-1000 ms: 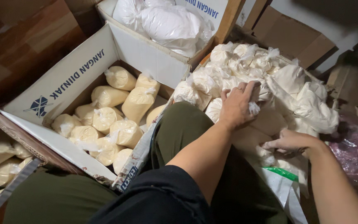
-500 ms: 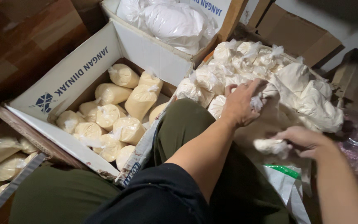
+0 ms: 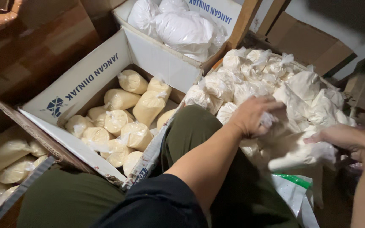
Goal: The person transfers individually wrapped white packages from a large sack into a cardboard box. They pick up each package by hand and place it into the box, arranging them in rows.
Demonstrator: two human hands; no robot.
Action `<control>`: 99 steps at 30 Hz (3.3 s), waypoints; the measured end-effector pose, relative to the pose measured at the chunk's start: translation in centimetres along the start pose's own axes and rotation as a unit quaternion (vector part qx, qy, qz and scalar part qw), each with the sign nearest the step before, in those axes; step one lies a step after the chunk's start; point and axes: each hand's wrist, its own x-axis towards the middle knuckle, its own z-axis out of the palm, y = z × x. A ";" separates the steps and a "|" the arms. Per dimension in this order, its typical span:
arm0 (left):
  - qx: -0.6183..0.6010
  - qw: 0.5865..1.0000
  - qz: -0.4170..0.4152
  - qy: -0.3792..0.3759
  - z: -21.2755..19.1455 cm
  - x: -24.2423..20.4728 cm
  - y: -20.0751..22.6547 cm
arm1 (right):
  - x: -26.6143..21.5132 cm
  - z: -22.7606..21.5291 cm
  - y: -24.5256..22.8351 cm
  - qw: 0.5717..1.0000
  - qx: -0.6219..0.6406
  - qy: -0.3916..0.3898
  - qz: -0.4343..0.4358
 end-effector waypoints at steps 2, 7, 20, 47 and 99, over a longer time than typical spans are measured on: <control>0.008 0.996 0.000 -0.088 -0.2 -0.3 1.3 | 1.6 -0.5 0.4 0.997 -0.068 0.017 -0.021; -0.045 0.988 -0.001 -0.146 -0.5 -0.7 2.6 | 4.0 4.3 0.2 0.962 0.247 0.100 -0.067; 0.075 0.983 -0.086 -0.146 2.4 -1.3 -1.8 | -2.5 12.0 -7.1 0.910 0.158 0.366 -0.116; 0.020 0.805 -0.592 0.003 -1.8 3.5 14.2 | -7.1 5.5 -6.0 0.949 0.315 -0.003 0.012; 0.119 0.940 -0.256 -0.194 -0.4 2.4 9.8 | 1.3 6.7 -6.3 0.819 0.524 0.204 -0.117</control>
